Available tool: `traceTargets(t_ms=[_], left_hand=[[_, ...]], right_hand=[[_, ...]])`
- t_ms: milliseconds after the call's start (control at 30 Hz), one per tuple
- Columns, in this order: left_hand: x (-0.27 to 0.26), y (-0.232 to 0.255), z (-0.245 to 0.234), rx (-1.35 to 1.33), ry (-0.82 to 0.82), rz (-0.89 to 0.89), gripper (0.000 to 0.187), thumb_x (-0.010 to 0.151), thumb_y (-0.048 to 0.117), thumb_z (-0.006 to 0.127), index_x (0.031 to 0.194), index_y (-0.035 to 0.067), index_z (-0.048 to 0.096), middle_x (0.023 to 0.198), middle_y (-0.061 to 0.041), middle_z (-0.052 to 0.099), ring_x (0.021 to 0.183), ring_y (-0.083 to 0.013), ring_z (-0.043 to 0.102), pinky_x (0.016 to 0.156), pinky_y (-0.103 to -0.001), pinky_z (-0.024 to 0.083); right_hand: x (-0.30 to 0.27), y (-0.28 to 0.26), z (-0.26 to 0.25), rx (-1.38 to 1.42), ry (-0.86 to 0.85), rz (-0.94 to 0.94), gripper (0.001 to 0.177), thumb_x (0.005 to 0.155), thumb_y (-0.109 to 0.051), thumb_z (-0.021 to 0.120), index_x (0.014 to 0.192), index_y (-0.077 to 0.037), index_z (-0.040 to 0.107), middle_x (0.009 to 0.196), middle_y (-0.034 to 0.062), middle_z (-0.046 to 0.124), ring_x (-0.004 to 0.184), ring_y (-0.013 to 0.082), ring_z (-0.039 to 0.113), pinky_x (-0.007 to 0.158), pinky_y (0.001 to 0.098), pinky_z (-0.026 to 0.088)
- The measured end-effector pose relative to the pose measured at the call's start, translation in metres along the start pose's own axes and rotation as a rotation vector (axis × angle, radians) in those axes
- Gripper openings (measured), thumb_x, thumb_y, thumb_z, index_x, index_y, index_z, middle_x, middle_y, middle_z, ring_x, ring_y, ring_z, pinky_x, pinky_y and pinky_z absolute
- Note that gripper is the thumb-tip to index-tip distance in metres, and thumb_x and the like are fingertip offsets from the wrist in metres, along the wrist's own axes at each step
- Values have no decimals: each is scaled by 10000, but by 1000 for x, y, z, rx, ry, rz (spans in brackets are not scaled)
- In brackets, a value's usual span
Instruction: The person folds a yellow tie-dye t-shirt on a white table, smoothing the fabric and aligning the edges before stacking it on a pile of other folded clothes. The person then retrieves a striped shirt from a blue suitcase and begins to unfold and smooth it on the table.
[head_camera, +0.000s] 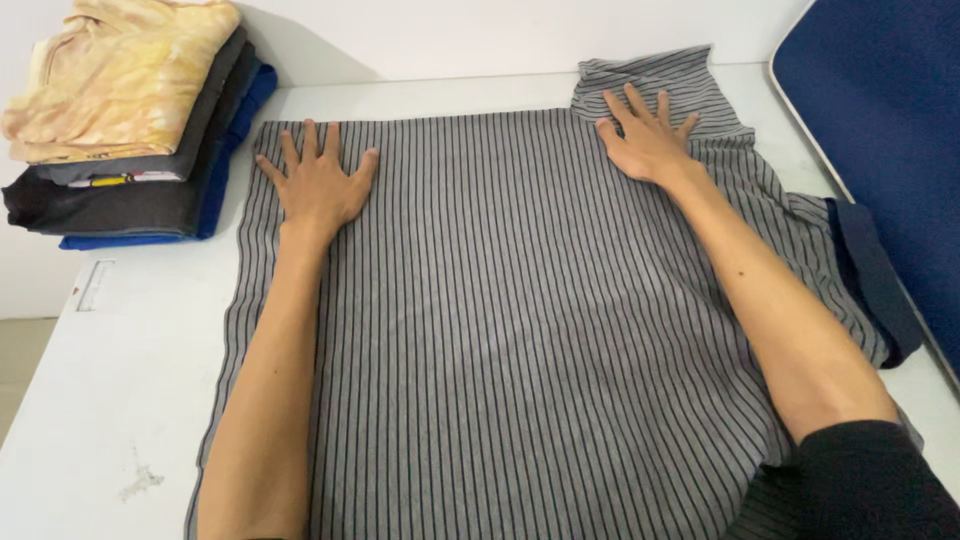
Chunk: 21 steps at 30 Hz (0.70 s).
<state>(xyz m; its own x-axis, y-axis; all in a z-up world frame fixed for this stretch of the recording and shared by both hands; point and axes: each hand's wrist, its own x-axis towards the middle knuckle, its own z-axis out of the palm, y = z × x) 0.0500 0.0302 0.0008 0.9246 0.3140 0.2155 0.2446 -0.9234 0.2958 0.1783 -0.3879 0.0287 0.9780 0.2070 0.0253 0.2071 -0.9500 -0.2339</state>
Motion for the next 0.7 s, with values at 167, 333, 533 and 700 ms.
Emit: traceTargets(t_ms=[167,333,533,700], left_hand=[[-7,11,-8,-28,27,41,781,973,573,456,1536,33,408,1642,-237,249,1522,-484,99,1114,-777,-55],[-17,31,-12,-69,0,116,699,975,513,512,1488,39,485,1637,-233,268,1520,-502,107,1102,-805,-42],[-20,69,4,-118,-59,212,693,962,502,536,1479,43,489,1629,-226,274,1494,-529,103,1085,-813,-14],[-16,111,20,-75,-65,247,661,983,478,533,1479,43,506,1642,-235,282,1522,-510,108,1096,-810,-17]], right_hand=[[-15,0,4,67,137,-133,605,1019,-471,436,1541,-165,415,1666,117,256,1531,433,125,1168,733,28],[-43,39,-18,107,286,-232,471,1024,-359,541,1406,-95,620,1553,184,487,1455,415,389,1188,579,303],[-90,134,-76,-133,163,46,431,978,-388,662,1205,-29,740,1234,270,677,1143,447,639,982,542,506],[-104,180,-70,174,61,-104,378,934,-358,704,1099,-23,770,1004,205,765,950,333,737,884,456,560]])
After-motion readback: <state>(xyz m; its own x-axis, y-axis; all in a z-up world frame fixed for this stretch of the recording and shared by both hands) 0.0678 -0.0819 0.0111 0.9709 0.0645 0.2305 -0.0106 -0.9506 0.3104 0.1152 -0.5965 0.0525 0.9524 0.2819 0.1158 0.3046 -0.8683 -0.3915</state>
